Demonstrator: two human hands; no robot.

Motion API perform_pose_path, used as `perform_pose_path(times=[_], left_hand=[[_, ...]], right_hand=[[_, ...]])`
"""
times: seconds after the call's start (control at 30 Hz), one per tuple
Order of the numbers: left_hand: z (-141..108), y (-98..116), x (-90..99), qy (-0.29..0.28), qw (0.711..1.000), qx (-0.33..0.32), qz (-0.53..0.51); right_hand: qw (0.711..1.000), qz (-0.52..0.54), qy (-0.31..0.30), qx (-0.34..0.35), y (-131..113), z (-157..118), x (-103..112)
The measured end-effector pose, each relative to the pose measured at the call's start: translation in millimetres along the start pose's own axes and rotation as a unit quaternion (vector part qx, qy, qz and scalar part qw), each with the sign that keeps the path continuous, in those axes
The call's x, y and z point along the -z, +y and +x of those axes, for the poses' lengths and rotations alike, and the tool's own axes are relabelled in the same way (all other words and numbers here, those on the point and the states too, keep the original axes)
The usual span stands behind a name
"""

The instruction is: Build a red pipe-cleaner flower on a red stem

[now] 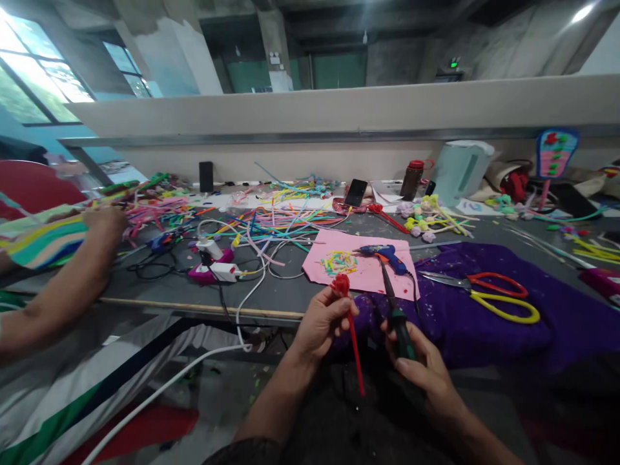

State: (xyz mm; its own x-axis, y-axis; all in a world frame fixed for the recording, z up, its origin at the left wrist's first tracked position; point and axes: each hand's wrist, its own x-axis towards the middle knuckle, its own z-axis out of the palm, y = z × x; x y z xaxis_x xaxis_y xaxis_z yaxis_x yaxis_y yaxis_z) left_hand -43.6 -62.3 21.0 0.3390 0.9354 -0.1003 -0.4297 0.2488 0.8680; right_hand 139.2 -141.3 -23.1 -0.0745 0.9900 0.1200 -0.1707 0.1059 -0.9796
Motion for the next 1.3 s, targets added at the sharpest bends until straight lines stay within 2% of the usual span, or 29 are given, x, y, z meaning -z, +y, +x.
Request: perform_pose_path(times=[0.2, 0.37, 0.5, 0.67, 0.97, 1.07, 1.3], left_hand=[[1, 4, 4.3, 0.054, 0.994, -0.038, 0.087], [-4, 4, 13.0, 0.077, 0.979, -0.098, 0.160], [-4, 1, 19.9, 0.085, 0.983, -0.074, 0.148], [-5, -4, 23.8, 0.093, 0.987, -0.036, 0.129], [-13, -11, 26.0, 0.074, 0.980, -0.031, 0.180], [-17, -12, 27.0, 0.070, 0.970, -0.043, 0.229], [-23, -16, 30.9, 0.064, 0.921, -0.137, 0.358]], right_hand=[[0.994, -0.102, -0.045, -0.003, -4, -15, 26], [0.976, -0.197, -0.090, 0.033, -6, -25, 35], [0.952, -0.283, -0.104, 0.058, -7, -29, 34], [0.930, -0.336, -0.128, 0.073, -12, -31, 32], [0.896, -0.412, -0.140, 0.085, -12, -39, 44], [0.889, -0.420, -0.163, 0.083, -15, -39, 44], [0.886, -0.421, -0.184, 0.065, -16, -41, 44]])
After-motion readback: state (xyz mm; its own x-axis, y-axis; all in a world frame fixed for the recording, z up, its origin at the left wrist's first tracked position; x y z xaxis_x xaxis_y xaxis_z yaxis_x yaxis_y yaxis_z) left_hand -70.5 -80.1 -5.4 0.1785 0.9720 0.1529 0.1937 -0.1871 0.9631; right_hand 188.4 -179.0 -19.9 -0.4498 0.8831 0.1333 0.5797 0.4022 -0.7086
